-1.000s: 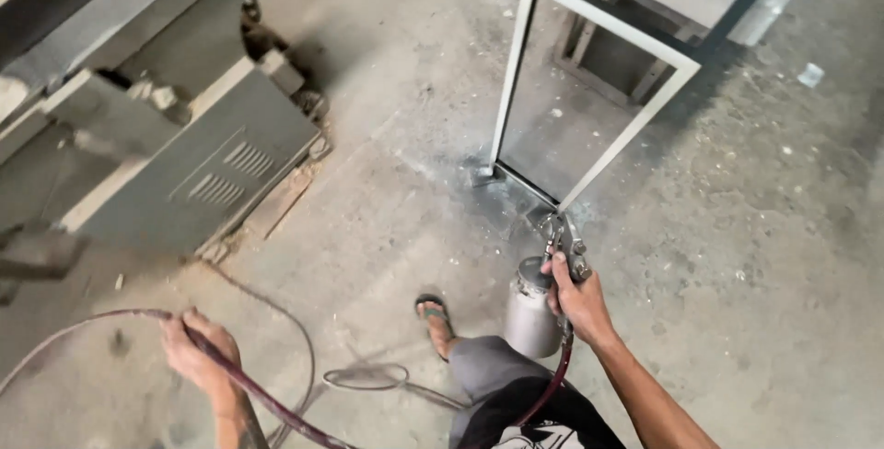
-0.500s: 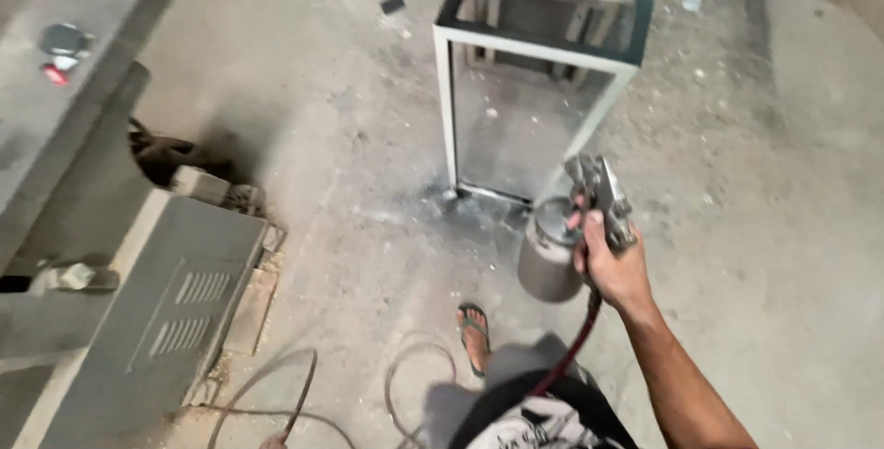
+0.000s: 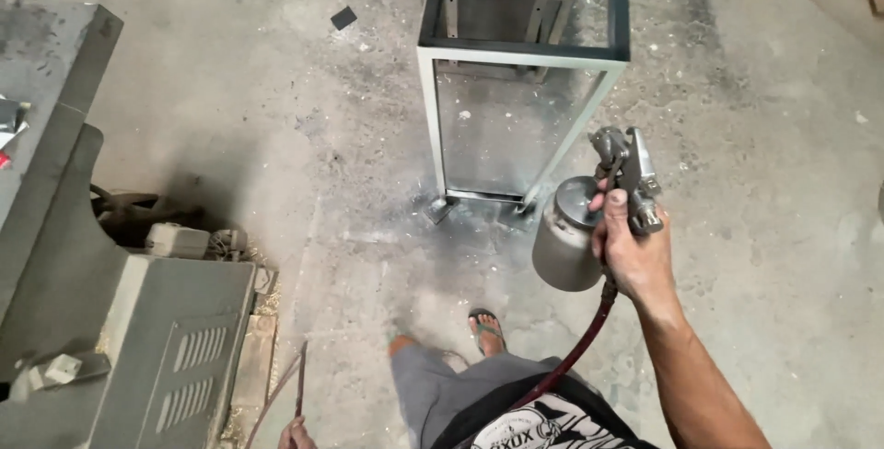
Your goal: Spray painting a metal furniture frame using a pneumatic spray gun.
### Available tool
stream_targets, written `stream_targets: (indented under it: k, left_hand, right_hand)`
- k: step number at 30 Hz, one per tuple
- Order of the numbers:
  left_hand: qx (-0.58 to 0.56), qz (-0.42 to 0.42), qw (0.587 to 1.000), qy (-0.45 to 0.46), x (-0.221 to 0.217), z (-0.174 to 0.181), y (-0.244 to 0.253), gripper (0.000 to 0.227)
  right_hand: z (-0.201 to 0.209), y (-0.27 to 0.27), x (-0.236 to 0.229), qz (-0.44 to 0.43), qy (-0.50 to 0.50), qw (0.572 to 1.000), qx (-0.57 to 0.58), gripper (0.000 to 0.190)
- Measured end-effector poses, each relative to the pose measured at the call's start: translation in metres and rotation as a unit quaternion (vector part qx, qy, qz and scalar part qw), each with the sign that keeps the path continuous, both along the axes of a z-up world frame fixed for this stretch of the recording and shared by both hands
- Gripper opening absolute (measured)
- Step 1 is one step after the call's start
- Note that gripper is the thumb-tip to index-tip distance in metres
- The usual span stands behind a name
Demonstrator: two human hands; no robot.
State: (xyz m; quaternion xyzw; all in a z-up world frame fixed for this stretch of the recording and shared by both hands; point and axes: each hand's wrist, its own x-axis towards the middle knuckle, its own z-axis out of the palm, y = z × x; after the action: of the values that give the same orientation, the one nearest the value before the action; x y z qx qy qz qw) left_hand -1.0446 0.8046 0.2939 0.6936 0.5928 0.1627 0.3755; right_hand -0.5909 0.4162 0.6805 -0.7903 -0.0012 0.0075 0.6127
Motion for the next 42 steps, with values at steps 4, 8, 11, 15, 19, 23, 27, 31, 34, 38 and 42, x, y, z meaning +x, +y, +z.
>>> stream_targets:
  k: [4,8,11,15,19,23,27,31,34,38,42]
  left_hand:
    - [0.046,-0.074,0.996,-0.009,0.019,0.000,0.046,0.029]
    - [0.055,-0.099,0.994,0.005,0.058,-0.022,0.097,0.024]
    - [0.046,-0.069,0.996,-0.016,0.042,-0.002,0.128,0.027]
    - [0.025,-0.153,0.987,0.035,0.062,0.001,0.187,0.033]
    - [0.659,-0.267,0.697,-0.089,0.106,0.089,0.168,0.022]
    - [0.165,-0.300,0.939,0.024,0.112,0.068,0.198,0.030]
    - [0.010,-0.233,0.971,0.058,0.135,0.037,0.210,0.045]
    - [-0.003,-0.242,0.970,0.003,0.148,-0.006,0.214,0.035]
    - [0.061,-0.289,0.955,0.003,0.156,-0.004,0.210,0.032]
    - [0.127,-0.269,0.955,0.007,0.167,-0.026,0.208,0.030]
    - [-0.075,-0.220,0.953,0.193,0.179,-0.020,0.214,0.037]
  right_hand:
    - [0.003,0.044,-0.007,-0.015,0.011,1.000,-0.013,0.050]
    - [0.000,0.101,-0.002,-0.002,0.017,0.999,-0.045,0.049]
    - [-0.008,0.135,-0.015,0.024,0.029,0.999,-0.039,0.048]
    - [-0.004,0.175,-0.015,0.044,0.043,0.998,-0.031,0.052]
    - [-0.001,0.191,-0.019,0.013,0.038,0.999,0.029,0.046]
    - [-0.006,0.177,-0.022,-0.028,0.005,1.000,-0.009,0.047]
    - [-0.009,0.153,-0.021,-0.115,0.024,0.993,-0.032,0.052]
    - [-0.002,0.130,-0.022,-0.194,0.057,0.978,-0.053,0.049]
    - [-0.002,0.115,-0.025,-0.244,0.039,0.968,-0.040,0.049]
    - [0.002,0.104,-0.028,-0.286,0.019,0.956,-0.064,0.054]
    - [-0.008,0.101,-0.034,-0.278,0.010,0.959,-0.057,0.059]
